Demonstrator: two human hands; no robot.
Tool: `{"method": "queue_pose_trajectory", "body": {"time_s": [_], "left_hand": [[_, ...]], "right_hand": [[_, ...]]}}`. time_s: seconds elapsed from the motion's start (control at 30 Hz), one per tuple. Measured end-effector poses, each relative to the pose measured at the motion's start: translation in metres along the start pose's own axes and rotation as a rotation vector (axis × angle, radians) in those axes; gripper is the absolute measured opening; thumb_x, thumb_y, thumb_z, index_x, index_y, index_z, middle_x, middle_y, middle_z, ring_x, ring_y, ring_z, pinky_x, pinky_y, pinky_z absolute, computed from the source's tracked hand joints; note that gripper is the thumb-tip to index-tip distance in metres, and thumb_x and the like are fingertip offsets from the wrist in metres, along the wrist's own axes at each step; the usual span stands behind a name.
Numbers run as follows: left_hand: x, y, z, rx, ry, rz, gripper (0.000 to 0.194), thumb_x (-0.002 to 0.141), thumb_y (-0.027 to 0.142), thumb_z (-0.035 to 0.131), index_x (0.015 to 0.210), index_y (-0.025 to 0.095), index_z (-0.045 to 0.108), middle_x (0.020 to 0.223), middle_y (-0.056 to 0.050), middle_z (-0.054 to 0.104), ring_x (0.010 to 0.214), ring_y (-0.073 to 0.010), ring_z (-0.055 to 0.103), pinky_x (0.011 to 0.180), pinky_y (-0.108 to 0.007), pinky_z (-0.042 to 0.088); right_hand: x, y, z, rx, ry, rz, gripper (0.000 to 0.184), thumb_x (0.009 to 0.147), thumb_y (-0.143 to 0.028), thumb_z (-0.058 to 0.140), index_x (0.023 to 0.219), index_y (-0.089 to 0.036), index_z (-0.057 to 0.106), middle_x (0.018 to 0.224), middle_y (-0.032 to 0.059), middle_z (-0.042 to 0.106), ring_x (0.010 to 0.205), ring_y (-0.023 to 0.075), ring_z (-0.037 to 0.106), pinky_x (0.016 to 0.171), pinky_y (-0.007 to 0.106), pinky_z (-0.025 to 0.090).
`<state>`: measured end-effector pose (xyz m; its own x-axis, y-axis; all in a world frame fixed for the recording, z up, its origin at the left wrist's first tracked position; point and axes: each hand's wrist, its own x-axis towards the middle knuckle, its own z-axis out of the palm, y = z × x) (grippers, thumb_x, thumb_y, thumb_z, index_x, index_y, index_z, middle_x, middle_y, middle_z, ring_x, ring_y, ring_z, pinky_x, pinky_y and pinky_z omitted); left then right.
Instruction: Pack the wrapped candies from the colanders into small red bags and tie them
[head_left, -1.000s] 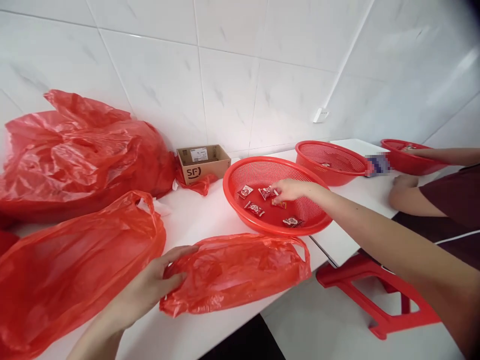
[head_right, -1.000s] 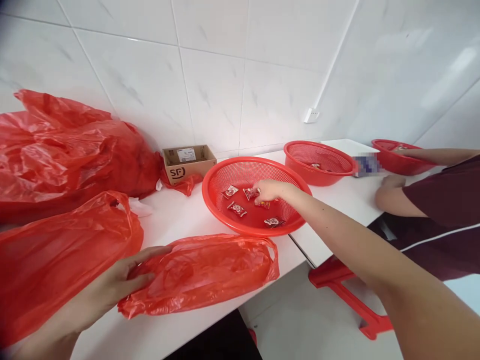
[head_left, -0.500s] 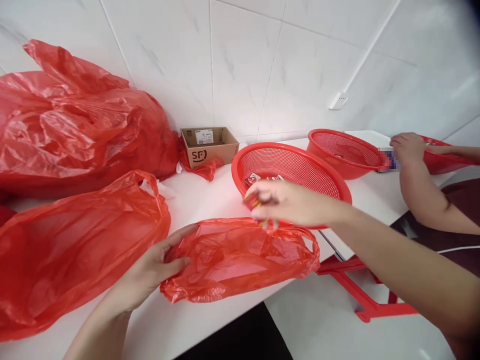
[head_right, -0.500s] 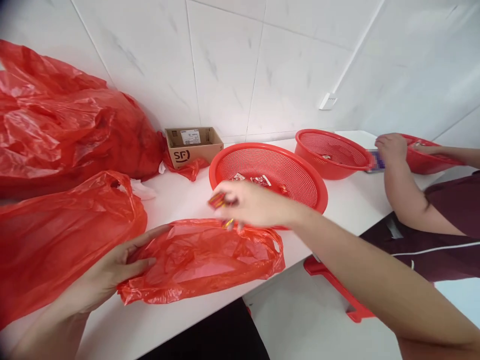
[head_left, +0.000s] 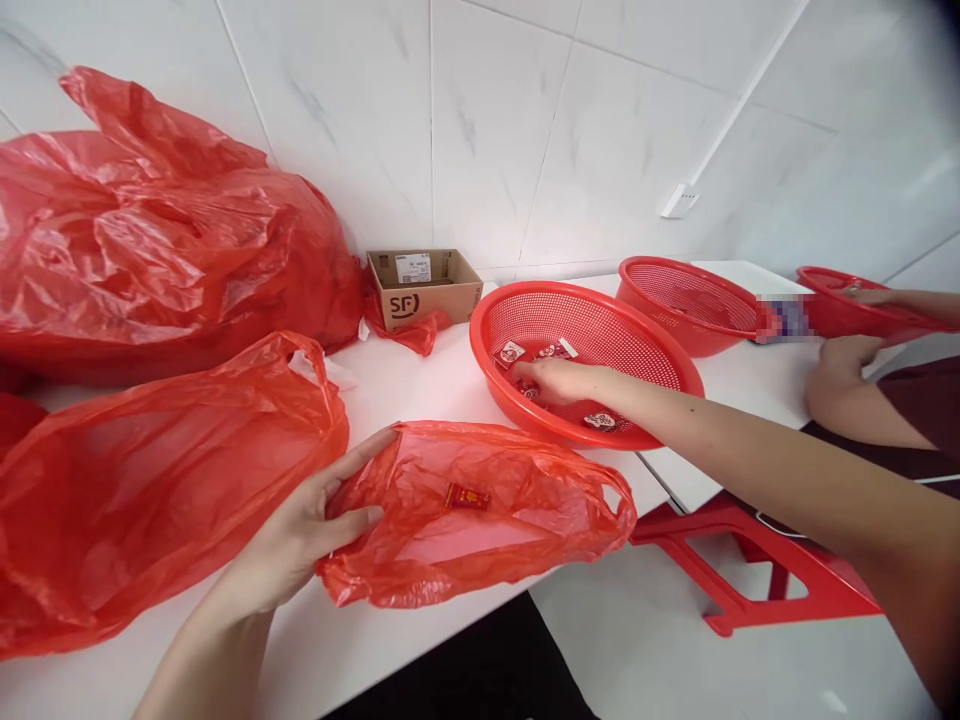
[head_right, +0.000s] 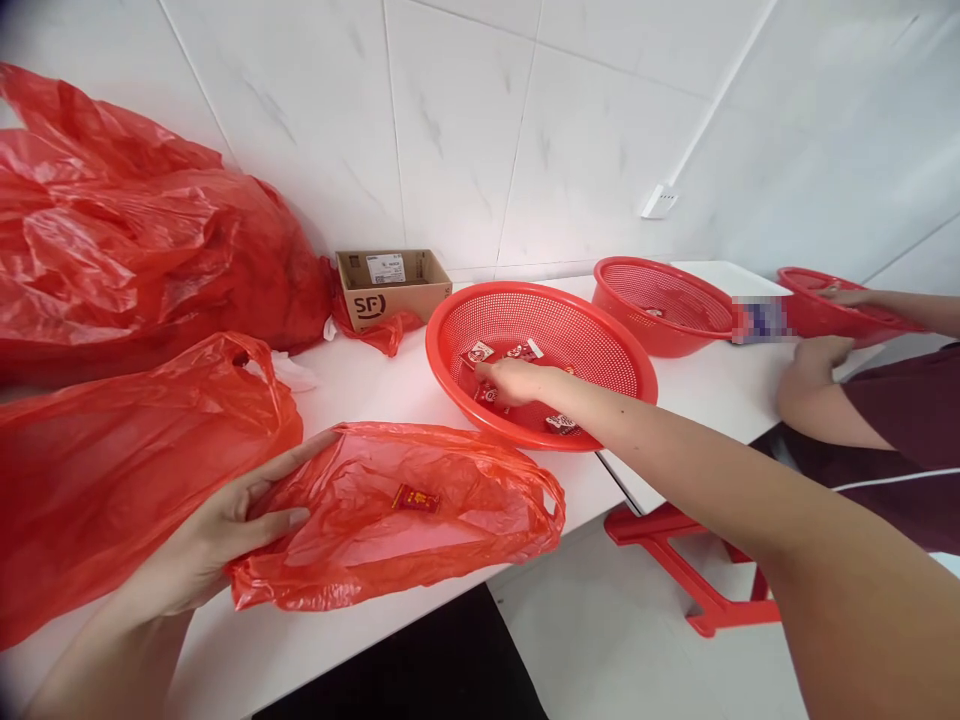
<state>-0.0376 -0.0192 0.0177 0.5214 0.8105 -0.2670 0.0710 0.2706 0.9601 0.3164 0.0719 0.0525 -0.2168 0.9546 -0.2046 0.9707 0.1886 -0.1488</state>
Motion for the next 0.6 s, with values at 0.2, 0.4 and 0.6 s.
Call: {"method": "queue_pose_trajectory", "body": {"time_s": [0.2,0.4,0.6], "left_hand": [[0.001,0.001,0.004,-0.127,0.018,0.000,0.083,0.079,0.033,0.075,0.152,0.030,0.035,0.144,-0.012,0.056,0.111,-0.0278,0.067,0.086,-0.031,0.056],[0.001,0.000,0.007,-0.213,0.060,-0.006,0.086,0.078,0.031,0.075,0.153,0.030,0.032,0.142,-0.011,0.057,0.101,-0.0244,0.070,0.083,-0.028,0.057],[0.000,0.000,0.006,-0.200,0.059,0.006,0.086,0.078,0.030,0.076,0.152,0.031,0.034,0.131,-0.010,0.065,0.094,-0.0223,0.071,0.077,-0.026,0.057]], "right_hand": [[-0.017,-0.019,-0.033,0.271,0.112,0.008,0.033,0.088,-0.025,0.061,0.120,-0.023,0.051,0.102,0.0051,0.071,0.085,0.0184,0.069,0.070,0.029,0.054],[-0.069,-0.086,-0.041,0.697,0.013,-0.241,0.039,0.085,-0.035,0.066,0.121,-0.027,0.053,0.100,0.0024,0.070,0.086,0.0169,0.068,0.075,0.031,0.055],[-0.059,-0.036,-0.030,0.246,0.227,-0.061,0.026,0.085,-0.033,0.062,0.110,-0.026,0.064,0.103,0.0040,0.070,0.091,0.0201,0.066,0.081,0.035,0.051]]}}
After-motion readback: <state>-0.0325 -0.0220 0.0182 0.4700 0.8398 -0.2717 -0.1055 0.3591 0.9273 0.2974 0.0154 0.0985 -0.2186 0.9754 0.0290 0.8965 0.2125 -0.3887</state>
